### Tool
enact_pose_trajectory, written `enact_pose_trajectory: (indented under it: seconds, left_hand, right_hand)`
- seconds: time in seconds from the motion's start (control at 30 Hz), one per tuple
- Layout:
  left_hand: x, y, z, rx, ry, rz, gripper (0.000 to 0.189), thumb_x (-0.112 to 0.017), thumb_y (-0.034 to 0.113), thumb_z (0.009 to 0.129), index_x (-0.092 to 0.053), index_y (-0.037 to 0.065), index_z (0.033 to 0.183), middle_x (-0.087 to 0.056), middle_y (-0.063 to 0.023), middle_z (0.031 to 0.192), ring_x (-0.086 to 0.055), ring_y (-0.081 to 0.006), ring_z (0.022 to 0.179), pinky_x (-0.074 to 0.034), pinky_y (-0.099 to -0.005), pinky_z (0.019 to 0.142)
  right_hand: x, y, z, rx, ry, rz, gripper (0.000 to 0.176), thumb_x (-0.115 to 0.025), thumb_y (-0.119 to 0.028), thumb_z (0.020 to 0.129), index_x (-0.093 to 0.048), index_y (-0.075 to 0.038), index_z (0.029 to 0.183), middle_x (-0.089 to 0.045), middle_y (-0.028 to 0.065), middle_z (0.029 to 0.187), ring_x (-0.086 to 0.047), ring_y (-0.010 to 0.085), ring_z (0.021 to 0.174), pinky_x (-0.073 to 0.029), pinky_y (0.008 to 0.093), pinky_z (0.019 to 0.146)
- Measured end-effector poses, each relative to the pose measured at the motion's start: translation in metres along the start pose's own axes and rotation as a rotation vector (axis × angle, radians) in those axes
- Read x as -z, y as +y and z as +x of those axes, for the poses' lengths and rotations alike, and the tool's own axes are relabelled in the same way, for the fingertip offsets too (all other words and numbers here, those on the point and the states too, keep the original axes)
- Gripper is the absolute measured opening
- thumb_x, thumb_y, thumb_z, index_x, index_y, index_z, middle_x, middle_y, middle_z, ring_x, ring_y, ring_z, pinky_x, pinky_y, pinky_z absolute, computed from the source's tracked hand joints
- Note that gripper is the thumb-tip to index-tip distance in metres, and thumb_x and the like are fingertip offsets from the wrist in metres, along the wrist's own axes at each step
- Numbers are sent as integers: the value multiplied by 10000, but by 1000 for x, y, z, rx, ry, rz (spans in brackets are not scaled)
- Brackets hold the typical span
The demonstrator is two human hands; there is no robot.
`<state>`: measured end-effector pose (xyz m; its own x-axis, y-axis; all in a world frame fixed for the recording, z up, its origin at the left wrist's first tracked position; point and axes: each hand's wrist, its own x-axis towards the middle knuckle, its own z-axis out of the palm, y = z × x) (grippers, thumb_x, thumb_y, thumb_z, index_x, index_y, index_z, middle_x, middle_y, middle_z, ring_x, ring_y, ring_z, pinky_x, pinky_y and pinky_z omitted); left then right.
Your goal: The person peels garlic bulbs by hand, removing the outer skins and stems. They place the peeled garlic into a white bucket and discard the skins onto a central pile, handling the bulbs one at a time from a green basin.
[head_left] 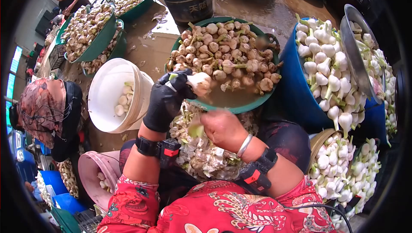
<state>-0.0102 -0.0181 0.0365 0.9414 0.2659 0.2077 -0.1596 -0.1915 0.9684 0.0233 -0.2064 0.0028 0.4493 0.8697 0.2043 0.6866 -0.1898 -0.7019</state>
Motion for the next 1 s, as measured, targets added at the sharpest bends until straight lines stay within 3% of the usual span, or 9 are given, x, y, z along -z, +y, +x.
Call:
enact_pose_trajectory:
  seconds: [0.03,0.07,0.17,0.3,0.43,0.77,0.83,0.97,1.0]
  left_hand:
    - [0,3,-1,317,62,-486,274,-542,168,927,-604,-35,1099,-623,-81,882,-613,-148,701,-527,-315,709]
    - [-1,2,-3,288,50,-464,268,-563,153,908,-608,-28,1100,-634,-81,915,-618,-149,747,-522,-313,739]
    - [-8,6,-9,242,19,-385,265,-596,118,873,-614,-20,1099,-648,-85,991,-618,-148,852,-504,-305,802]
    - [-12,17,-8,203,-108,-210,275,-626,67,839,-618,-19,1101,-645,-91,1095,-598,-145,983,-471,-297,876]
    - [-17,21,-6,226,-159,-96,248,-630,31,832,-635,-15,1075,-649,-88,1087,-592,-145,993,-458,-286,885]
    - [-19,6,-8,111,-166,141,229,-644,64,840,-648,-5,1058,-664,-56,957,-611,-144,851,-487,-279,780]
    - [-13,5,-8,346,65,-268,199,-633,110,868,-653,13,1041,-661,-50,876,-618,-136,772,-507,-281,722]
    - [-1,2,-4,216,72,-225,268,-558,204,924,-582,-21,1068,-613,-73,804,-611,-148,677,-538,-311,615]
    - [0,2,-3,215,64,-225,268,-558,204,924,-582,-21,1068,-613,-73,804,-611,-148,677,-538,-311,615]
  right_hand:
    - [-19,16,-6,-77,-197,127,227,-529,-32,747,-576,18,963,-630,206,875,-606,399,859,-477,469,759]
    - [-16,15,-11,-242,-322,14,237,-545,-45,739,-585,-2,969,-617,200,836,-605,401,821,-483,476,738]
    - [21,8,2,-238,313,58,135,-597,-47,744,-621,-37,877,-605,158,774,-611,326,699,-508,387,656]
    - [37,5,11,-295,631,613,206,-693,1,684,-659,-53,880,-556,39,793,-528,93,665,-462,230,624]
    - [43,10,12,-290,491,574,163,-681,-5,685,-656,-47,841,-555,27,796,-536,98,672,-461,236,630]
    - [41,7,8,-127,276,88,92,-577,-95,719,-521,-31,754,-529,136,754,-542,316,718,-455,380,652]
    - [33,-3,3,-27,272,-66,136,-556,-123,713,-512,-19,790,-534,164,755,-542,360,727,-458,410,649]
    - [-14,5,-21,-157,-449,-102,110,-575,-121,713,-591,-25,765,-588,193,800,-589,383,747,-483,451,672]
    - [-16,9,-22,-175,-370,-58,115,-592,-131,705,-613,-28,753,-613,195,814,-604,379,749,-495,435,668]
